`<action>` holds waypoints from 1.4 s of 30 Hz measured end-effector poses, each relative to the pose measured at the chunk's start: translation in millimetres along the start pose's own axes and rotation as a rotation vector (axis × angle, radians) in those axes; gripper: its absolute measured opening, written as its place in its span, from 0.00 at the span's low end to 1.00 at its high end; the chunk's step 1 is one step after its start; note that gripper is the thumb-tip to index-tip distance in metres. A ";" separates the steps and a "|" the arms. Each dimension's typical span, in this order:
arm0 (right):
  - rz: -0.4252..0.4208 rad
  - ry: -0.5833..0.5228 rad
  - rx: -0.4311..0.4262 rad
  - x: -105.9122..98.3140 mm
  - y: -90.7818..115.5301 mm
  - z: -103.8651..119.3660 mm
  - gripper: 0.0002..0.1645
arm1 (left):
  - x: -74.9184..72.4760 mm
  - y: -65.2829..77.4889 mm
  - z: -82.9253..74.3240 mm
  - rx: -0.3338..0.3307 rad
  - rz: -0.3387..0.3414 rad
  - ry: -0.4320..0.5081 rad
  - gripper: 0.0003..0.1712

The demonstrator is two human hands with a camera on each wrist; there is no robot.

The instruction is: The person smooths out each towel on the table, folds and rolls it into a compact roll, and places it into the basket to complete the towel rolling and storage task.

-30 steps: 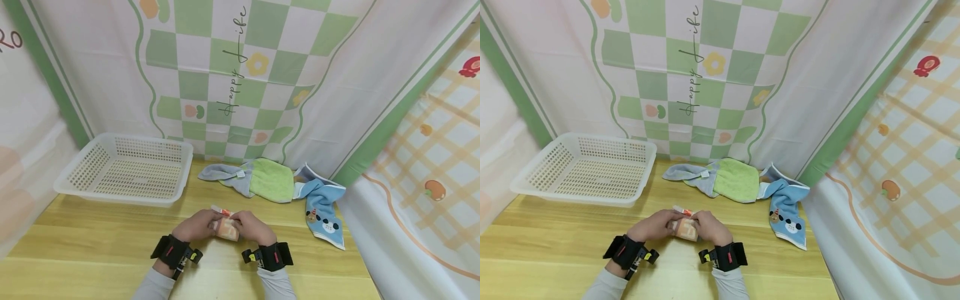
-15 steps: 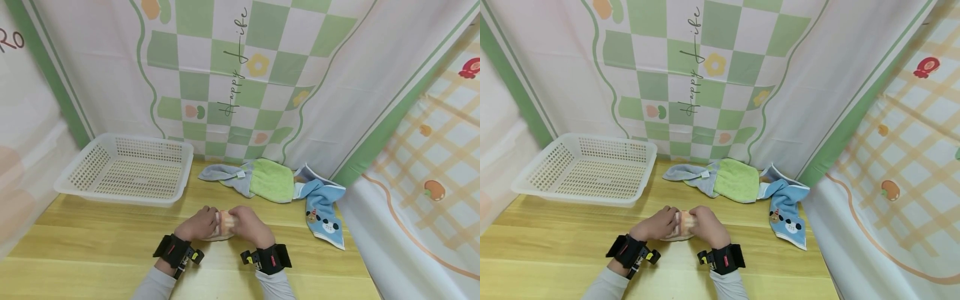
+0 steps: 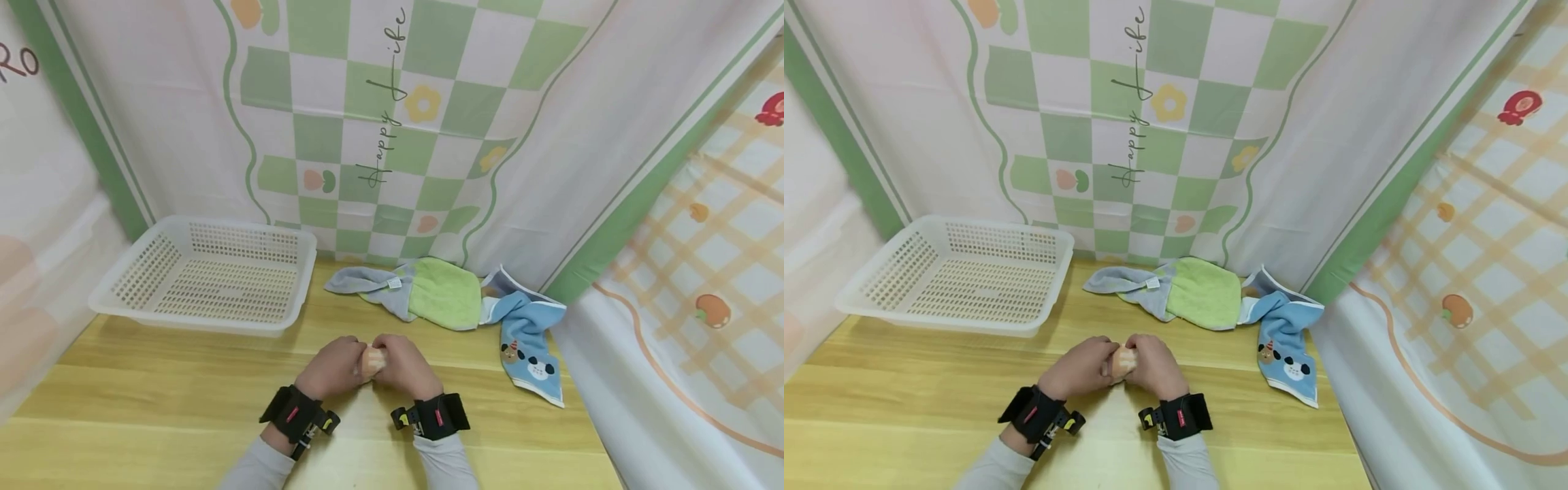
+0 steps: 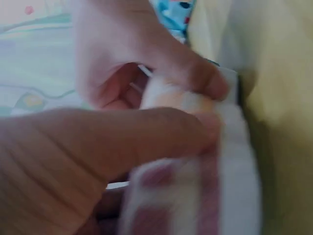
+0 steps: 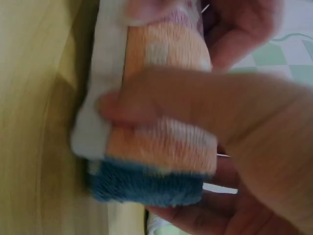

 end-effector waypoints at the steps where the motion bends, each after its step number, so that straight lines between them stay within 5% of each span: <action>1: 0.009 -0.006 0.004 1.1 -0.6 -0.8 0.22 | 0.6 -0.2 -0.3 -0.008 -0.005 -0.011 0.08; 10: 0.079 -0.015 0.010 11.6 -0.9 -2.2 0.21 | 6.5 2.8 -0.3 -0.032 0.011 -0.021 0.18; 21: -0.007 -0.092 -0.107 -7.6 -0.7 18.2 0.32 | -4.1 6.1 9.7 -0.154 -0.026 0.025 0.13; 25: -0.112 -0.128 -0.100 -37.7 9.1 24.4 0.36 | -37.6 3.5 13.0 -0.198 -0.100 0.044 0.13; 29: -0.188 -0.093 -0.060 -65.2 21.7 19.6 0.29 | -88.4 -2.3 21.3 -0.256 -0.144 0.065 0.15; 35: -0.195 -0.055 -0.014 -73.1 31.8 0.5 0.23 | -157.7 -7.7 63.9 -0.374 -0.157 0.086 0.26; 42: -0.191 -0.037 0.046 -70.9 33.0 -28.9 0.21 | -186.0 -1.5 125.9 -0.533 -0.094 0.097 0.40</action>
Point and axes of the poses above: each hand's wrist, its own y-axis away from the middle knuckle, its own x-axis out of the palm, z = x × y, the point moved 10 cm from there along -y, towards the middle knuckle
